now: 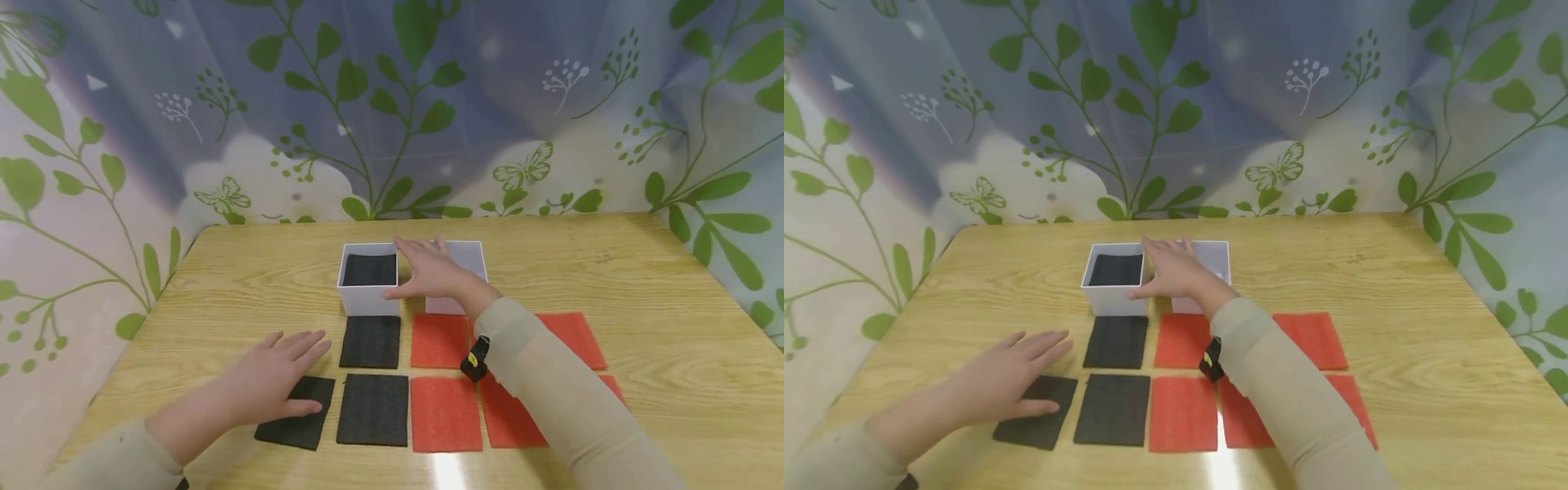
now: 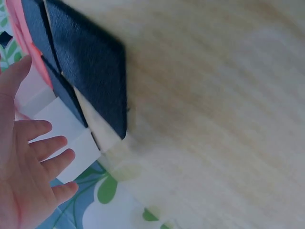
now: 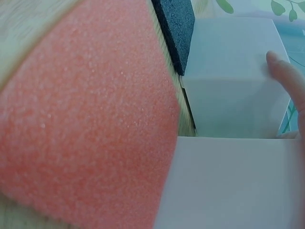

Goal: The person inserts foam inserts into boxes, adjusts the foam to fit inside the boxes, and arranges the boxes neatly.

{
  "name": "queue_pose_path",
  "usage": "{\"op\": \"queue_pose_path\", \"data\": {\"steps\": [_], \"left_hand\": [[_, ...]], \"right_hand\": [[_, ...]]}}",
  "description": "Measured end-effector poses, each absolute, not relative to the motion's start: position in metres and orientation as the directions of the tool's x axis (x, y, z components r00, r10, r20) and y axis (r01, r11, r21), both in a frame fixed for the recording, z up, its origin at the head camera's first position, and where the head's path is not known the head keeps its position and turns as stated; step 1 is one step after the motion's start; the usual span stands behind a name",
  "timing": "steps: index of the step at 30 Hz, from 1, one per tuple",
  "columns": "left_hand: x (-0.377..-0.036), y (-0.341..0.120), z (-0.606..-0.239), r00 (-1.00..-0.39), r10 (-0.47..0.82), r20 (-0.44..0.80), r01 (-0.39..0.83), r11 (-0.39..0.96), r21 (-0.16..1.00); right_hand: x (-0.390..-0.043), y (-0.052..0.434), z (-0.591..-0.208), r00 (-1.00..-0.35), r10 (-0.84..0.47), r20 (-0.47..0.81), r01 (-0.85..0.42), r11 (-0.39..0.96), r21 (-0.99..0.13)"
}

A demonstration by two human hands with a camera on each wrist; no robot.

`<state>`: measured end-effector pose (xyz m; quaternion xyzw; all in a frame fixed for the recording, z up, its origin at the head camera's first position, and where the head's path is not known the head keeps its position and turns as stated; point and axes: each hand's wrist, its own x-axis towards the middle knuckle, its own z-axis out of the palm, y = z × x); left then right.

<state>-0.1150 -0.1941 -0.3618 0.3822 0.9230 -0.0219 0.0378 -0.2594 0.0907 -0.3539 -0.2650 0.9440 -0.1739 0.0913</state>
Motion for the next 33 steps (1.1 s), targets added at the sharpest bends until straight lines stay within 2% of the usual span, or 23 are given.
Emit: {"op": "queue_pose_path", "data": {"steps": [8, 16, 33], "left_hand": [[-0.106, -0.198, -0.369, -0.683, 0.709, -0.177, 0.715, 0.698, 0.036], [-0.099, -0.202, -0.372, -0.673, 0.658, -0.338, 0.664, 0.739, 0.117], [-0.1, -0.207, -0.378, -0.645, 0.704, -0.297, 0.708, 0.697, 0.113]], "right_hand": [[-0.261, 0.092, -0.353, -0.844, -0.531, -0.077, -0.466, 0.797, -0.384], [-0.26, 0.092, -0.355, -0.848, -0.526, -0.068, -0.464, 0.797, -0.387], [-0.259, 0.091, -0.358, -0.85, -0.523, -0.069, -0.464, 0.803, -0.375]]}}
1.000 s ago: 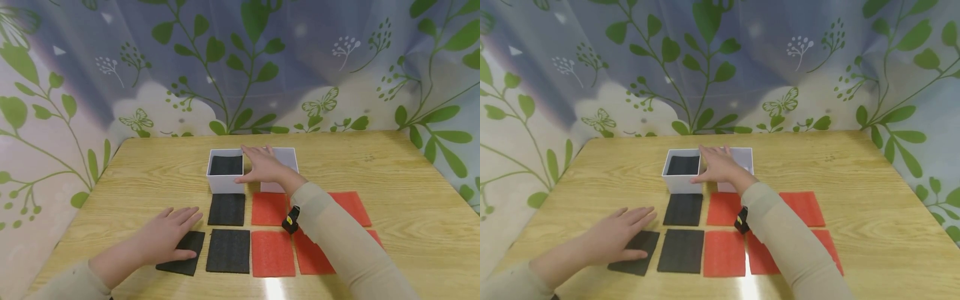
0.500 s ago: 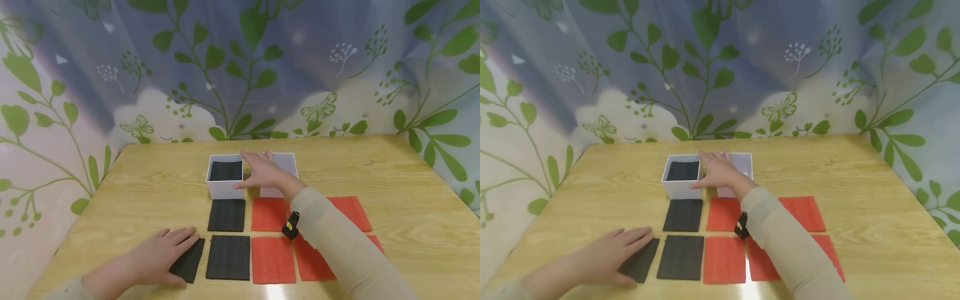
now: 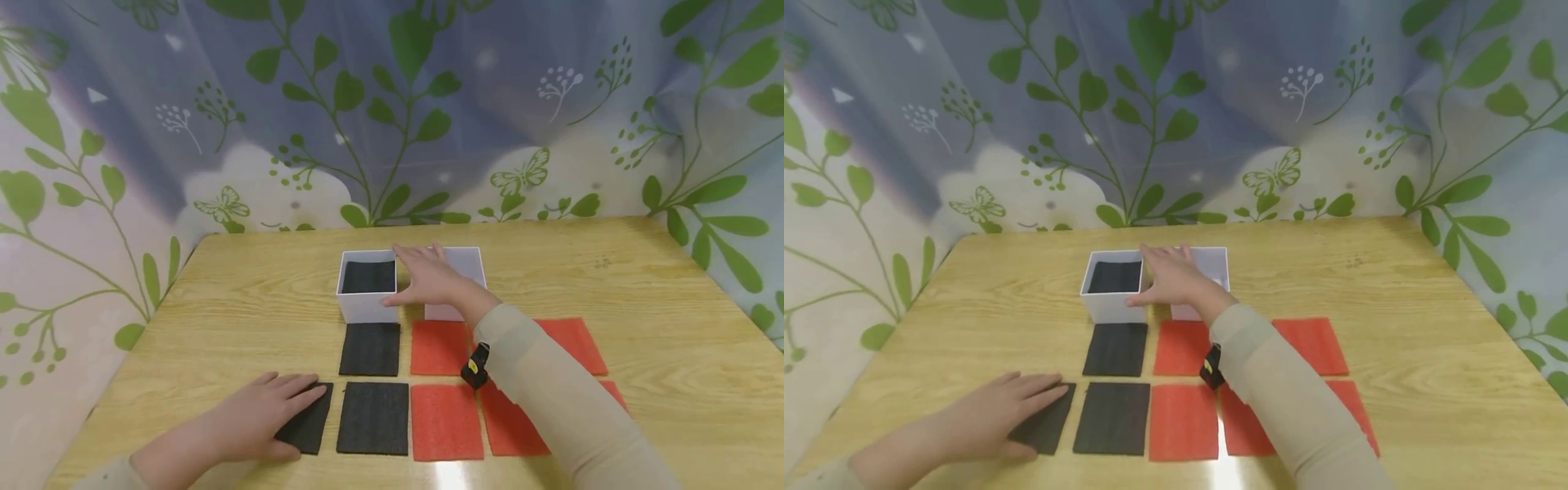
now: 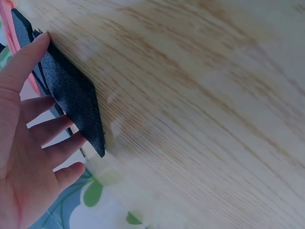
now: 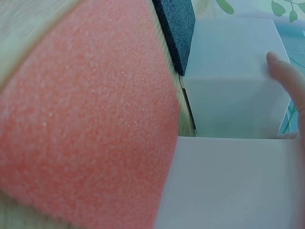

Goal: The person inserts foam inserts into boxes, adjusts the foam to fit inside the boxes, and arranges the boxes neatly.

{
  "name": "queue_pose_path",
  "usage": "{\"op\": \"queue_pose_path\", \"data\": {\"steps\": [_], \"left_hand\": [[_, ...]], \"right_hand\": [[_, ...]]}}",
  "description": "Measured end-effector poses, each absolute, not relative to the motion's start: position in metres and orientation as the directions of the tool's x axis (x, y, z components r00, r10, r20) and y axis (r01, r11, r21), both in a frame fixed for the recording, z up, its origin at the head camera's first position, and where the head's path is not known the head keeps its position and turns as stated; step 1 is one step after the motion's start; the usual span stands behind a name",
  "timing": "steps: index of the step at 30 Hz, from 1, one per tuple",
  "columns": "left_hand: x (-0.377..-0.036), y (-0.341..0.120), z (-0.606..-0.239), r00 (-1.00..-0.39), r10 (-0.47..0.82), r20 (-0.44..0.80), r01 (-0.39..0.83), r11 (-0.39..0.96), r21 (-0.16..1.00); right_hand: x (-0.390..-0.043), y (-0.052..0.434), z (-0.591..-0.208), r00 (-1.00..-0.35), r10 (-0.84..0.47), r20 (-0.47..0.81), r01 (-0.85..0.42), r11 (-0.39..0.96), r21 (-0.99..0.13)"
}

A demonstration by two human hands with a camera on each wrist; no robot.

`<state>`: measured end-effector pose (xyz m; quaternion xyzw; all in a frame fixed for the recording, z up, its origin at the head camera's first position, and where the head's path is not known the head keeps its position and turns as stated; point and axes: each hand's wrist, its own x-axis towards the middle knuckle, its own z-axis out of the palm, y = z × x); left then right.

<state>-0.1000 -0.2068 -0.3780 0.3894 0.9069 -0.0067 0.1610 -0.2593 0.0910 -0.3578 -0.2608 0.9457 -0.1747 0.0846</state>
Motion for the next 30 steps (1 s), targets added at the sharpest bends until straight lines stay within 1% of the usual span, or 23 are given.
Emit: {"op": "queue_pose_path", "data": {"steps": [10, 15, 23, 30], "left_hand": [[-0.104, -0.206, -0.38, -0.61, 0.767, -0.197, 0.775, 0.63, 0.055], [-0.107, -0.207, -0.377, -0.623, 0.763, -0.173, 0.767, 0.639, 0.055], [-0.118, -0.206, -0.359, -0.635, 0.77, -0.053, 0.771, 0.637, 0.02], [-0.13, -0.203, -0.346, -0.64, 0.768, -0.016, 0.768, 0.64, -0.01]], "right_hand": [[-0.26, 0.093, -0.356, -0.849, -0.523, -0.074, -0.463, 0.804, -0.372], [-0.259, 0.092, -0.356, -0.843, -0.533, -0.071, -0.471, 0.796, -0.38], [-0.258, 0.09, -0.355, -0.842, -0.533, -0.081, -0.467, 0.797, -0.384], [-0.259, 0.091, -0.354, -0.844, -0.53, -0.084, -0.463, 0.798, -0.387]]}}
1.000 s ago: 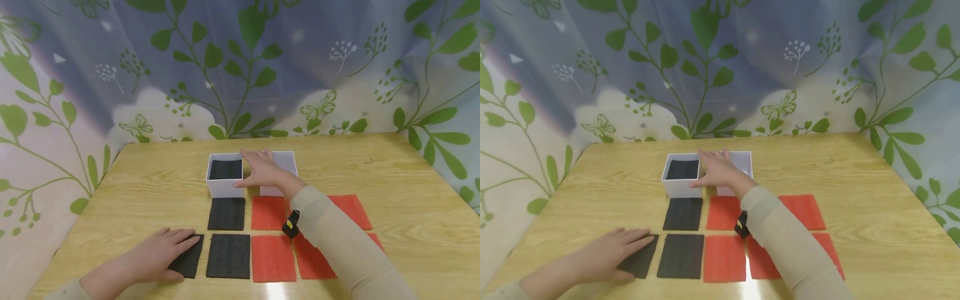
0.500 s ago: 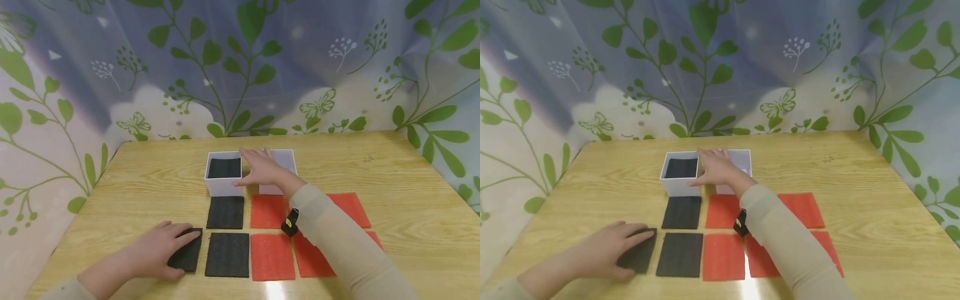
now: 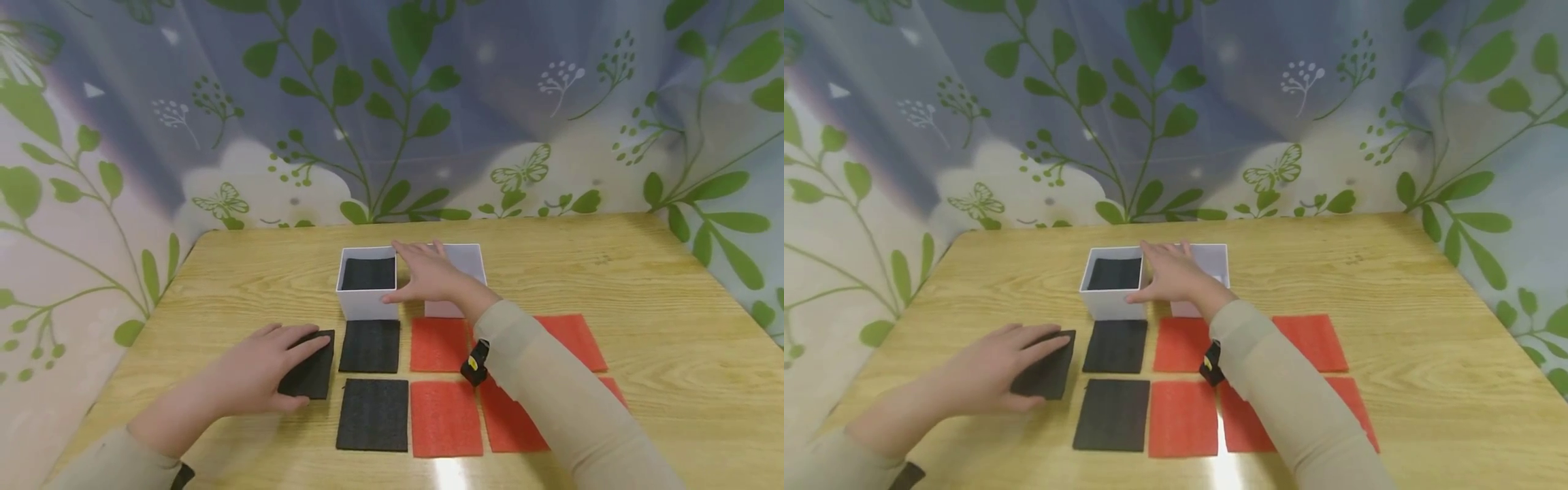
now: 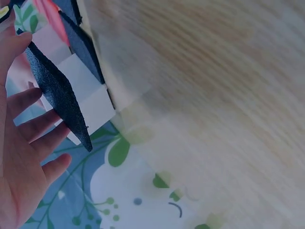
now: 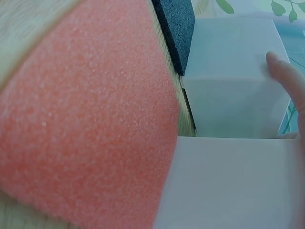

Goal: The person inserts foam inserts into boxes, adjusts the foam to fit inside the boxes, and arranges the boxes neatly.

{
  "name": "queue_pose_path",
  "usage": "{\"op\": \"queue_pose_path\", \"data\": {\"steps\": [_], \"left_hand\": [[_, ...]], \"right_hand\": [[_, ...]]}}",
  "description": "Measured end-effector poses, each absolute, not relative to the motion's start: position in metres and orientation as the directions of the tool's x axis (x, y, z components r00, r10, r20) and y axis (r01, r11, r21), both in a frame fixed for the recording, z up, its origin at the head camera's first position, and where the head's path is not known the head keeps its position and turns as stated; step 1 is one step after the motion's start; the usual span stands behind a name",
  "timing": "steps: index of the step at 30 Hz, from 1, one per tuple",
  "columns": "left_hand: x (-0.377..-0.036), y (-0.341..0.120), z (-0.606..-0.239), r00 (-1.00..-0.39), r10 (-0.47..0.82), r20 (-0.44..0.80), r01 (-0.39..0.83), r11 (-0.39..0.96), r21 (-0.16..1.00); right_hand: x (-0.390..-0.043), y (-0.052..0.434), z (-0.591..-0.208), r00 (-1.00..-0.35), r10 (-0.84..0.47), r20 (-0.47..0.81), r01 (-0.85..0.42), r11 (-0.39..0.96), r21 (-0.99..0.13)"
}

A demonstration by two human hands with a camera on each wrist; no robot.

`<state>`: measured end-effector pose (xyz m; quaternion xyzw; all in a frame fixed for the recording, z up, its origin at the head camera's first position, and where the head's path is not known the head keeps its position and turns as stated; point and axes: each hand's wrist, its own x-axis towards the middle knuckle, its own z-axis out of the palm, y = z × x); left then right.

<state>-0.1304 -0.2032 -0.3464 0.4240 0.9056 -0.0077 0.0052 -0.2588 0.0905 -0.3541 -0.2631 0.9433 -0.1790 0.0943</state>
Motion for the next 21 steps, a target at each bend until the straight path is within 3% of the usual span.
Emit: {"op": "queue_pose_path", "data": {"steps": [11, 21], "left_hand": [[-0.151, -0.197, -0.337, -0.622, 0.778, 0.085, 0.777, 0.627, -0.051], [-0.164, -0.186, -0.328, -0.625, 0.775, 0.091, 0.775, 0.631, -0.047]], "right_hand": [[-0.261, 0.091, -0.356, -0.846, -0.527, -0.084, -0.468, 0.808, -0.358], [-0.262, 0.091, -0.358, -0.847, -0.525, -0.082, -0.468, 0.81, -0.352]]}}
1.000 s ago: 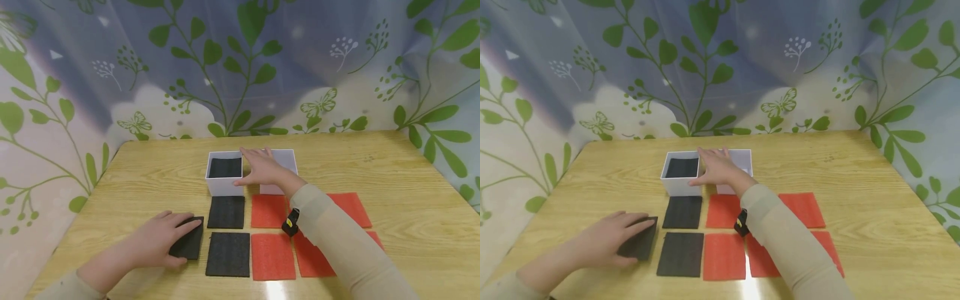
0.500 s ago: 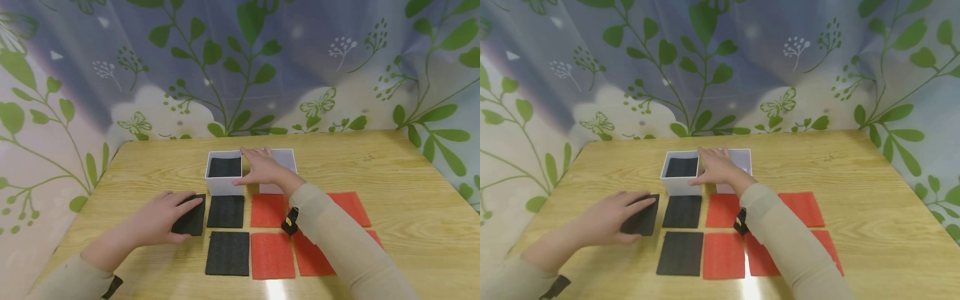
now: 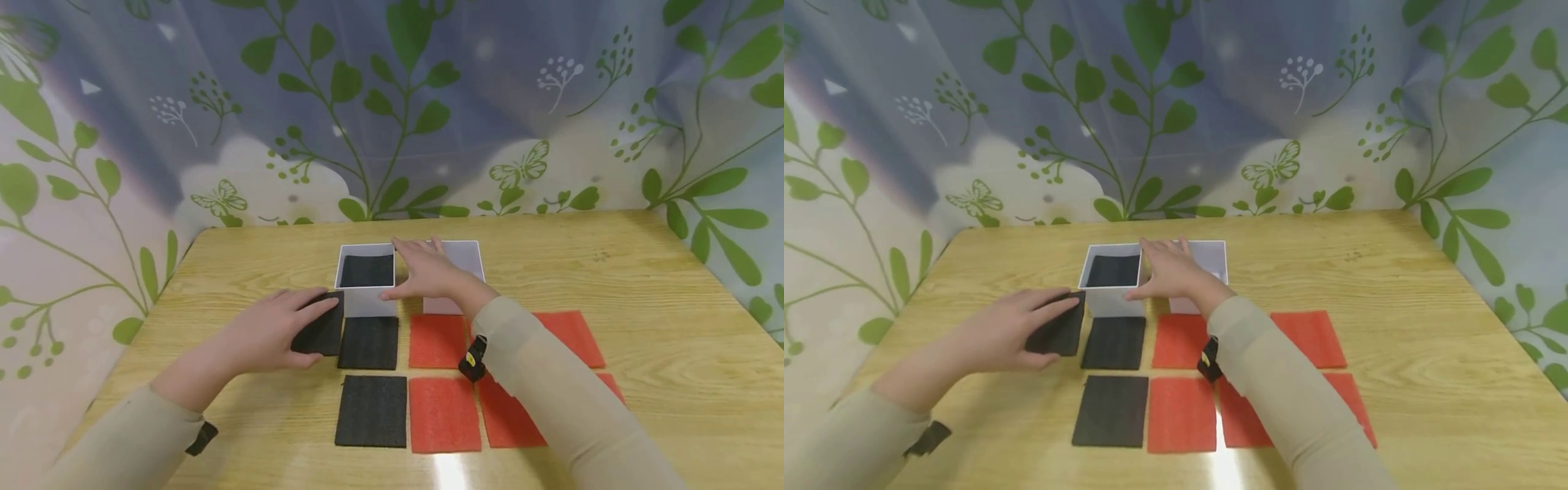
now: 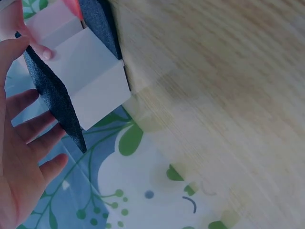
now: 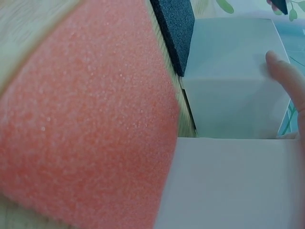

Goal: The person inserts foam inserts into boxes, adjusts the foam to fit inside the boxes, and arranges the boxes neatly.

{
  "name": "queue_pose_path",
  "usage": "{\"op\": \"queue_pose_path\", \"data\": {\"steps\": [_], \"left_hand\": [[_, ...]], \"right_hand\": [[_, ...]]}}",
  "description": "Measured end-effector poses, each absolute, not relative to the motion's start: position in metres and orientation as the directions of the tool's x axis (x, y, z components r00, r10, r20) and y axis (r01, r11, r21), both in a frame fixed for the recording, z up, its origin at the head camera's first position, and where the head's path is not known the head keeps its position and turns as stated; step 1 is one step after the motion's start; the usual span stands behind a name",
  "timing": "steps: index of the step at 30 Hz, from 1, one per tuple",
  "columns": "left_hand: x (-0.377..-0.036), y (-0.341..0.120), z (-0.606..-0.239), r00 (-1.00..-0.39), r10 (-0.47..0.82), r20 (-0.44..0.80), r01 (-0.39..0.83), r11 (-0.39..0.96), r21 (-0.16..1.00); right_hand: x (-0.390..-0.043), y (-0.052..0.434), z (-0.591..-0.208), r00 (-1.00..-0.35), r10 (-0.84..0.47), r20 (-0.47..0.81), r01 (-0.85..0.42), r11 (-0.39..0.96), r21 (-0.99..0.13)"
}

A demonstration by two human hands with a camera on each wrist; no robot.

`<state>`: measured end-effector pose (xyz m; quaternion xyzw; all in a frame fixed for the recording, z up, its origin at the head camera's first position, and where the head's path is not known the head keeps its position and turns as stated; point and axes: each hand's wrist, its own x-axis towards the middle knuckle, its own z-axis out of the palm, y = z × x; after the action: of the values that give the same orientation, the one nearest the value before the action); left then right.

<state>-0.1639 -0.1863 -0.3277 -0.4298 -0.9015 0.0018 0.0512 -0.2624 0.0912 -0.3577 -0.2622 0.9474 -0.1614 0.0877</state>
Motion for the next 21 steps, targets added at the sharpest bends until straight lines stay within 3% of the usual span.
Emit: {"op": "queue_pose_path", "data": {"steps": [10, 21], "left_hand": [[-0.187, -0.172, -0.327, -0.616, 0.78, 0.105, 0.778, 0.624, -0.073], [-0.203, -0.164, -0.331, -0.651, 0.753, 0.089, 0.75, 0.657, -0.075]], "right_hand": [[-0.262, 0.09, -0.358, -0.851, -0.518, -0.084, -0.46, 0.814, -0.356], [-0.26, 0.091, -0.356, -0.848, -0.524, -0.082, -0.465, 0.809, -0.36]]}}
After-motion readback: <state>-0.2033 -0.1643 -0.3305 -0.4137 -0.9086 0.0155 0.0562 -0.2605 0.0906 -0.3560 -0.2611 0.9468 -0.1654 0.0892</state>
